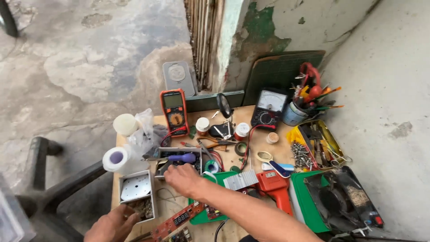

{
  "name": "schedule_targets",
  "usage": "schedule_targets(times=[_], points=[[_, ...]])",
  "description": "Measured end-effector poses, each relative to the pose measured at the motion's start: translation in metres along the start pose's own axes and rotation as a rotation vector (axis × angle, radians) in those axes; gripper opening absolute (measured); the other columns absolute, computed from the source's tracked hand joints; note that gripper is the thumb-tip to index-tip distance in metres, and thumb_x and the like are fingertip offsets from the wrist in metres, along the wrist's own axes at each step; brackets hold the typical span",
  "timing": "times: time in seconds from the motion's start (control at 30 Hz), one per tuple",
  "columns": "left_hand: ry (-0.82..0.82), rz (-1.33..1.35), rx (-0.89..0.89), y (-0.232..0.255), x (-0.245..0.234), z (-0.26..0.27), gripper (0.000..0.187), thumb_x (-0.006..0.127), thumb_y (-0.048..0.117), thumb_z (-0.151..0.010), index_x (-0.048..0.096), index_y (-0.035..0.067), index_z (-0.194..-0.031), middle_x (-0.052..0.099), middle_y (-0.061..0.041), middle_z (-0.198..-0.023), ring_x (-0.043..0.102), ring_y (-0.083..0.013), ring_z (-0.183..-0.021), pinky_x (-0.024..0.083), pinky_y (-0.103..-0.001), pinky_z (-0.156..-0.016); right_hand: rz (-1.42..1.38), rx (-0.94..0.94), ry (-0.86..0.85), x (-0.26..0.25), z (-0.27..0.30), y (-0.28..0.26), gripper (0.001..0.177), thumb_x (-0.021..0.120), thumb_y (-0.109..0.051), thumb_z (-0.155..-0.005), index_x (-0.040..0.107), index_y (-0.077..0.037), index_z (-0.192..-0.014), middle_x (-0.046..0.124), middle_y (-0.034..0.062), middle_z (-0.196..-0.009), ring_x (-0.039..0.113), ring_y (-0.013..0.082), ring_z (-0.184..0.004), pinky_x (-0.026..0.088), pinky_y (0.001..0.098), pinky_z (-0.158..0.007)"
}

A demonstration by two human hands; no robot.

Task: The person sits on the floor and works on a cluttered table, handling various electronic components. They pick up and inspect a small circuit board, use a knife to cut tape, and examine a larger green circuit board with a heatsink. The person also handles a red circuit board with a digital display and a power cable.

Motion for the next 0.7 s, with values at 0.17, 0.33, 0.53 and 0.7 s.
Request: schedule_targets(times=[0.17, 0.33, 0.53, 0.7], points=[[0.105, 0.035, 0.116, 0.003, -0.014, 0.033, 0.049, 0.056, 0.065, -0.102, 0.071, 0.036, -0.138, 0.079, 0.001, -0.143, 0.075, -0.0269, -0.132, 0.059, -0.046, -0.100, 0.115, -0.019, 0.204, 0.028, -0.011, 0.011, 0.014, 0.068, -0.009, -0.086, 0.070, -0.019, -0.096, 0.075, 0.0047, -0.091, 0.077, 0.0357, -0.082, 0.050, 0.0528, -0.051], [0.059, 0.070, 0.095, -0.001, -0.022, 0.056, 0.047, 0.051, 0.057, -0.106, 0.066, 0.032, -0.144, 0.075, 0.000, -0.146, 0.072, -0.0270, -0.131, 0.055, -0.048, -0.102, 0.080, -0.025, 0.080, 0.013, -0.006, 0.003, 0.023, 0.062, 0.011, -0.087, 0.067, -0.011, -0.092, 0.069, 0.0089, -0.083, 0.067, 0.0292, -0.069, 0.049, 0.0476, -0.054], [0.107, 0.093, 0.148, -0.003, -0.018, 0.049, 0.042, 0.052, 0.053, -0.107, 0.068, 0.028, -0.137, 0.077, -0.003, -0.139, 0.073, -0.0277, -0.125, 0.055, -0.048, -0.098, 0.072, 0.020, 0.056, 0.001, -0.009, 0.005, 0.028, 0.055, 0.017, -0.086, 0.068, -0.007, -0.088, 0.066, 0.0080, -0.074, 0.060, 0.0248, -0.059, 0.049, 0.0462, -0.049], [0.110, 0.082, 0.169, -0.003, -0.011, 0.039, 0.041, 0.051, 0.053, -0.108, 0.067, 0.028, -0.137, 0.077, -0.003, -0.137, 0.073, -0.0273, -0.123, 0.055, -0.047, -0.096, 0.076, 0.062, 0.039, 0.000, -0.015, 0.002, 0.022, 0.059, 0.010, -0.093, 0.074, -0.006, -0.096, 0.072, 0.0107, -0.079, 0.069, 0.0287, -0.063, 0.055, 0.0486, -0.053]])
Point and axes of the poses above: each hand's wrist, its own z-axis away from the middle knuckle, its own x-axis out of the palm, y = z × x, the point moved 7 cm from there along -z, towards the middle knuckle
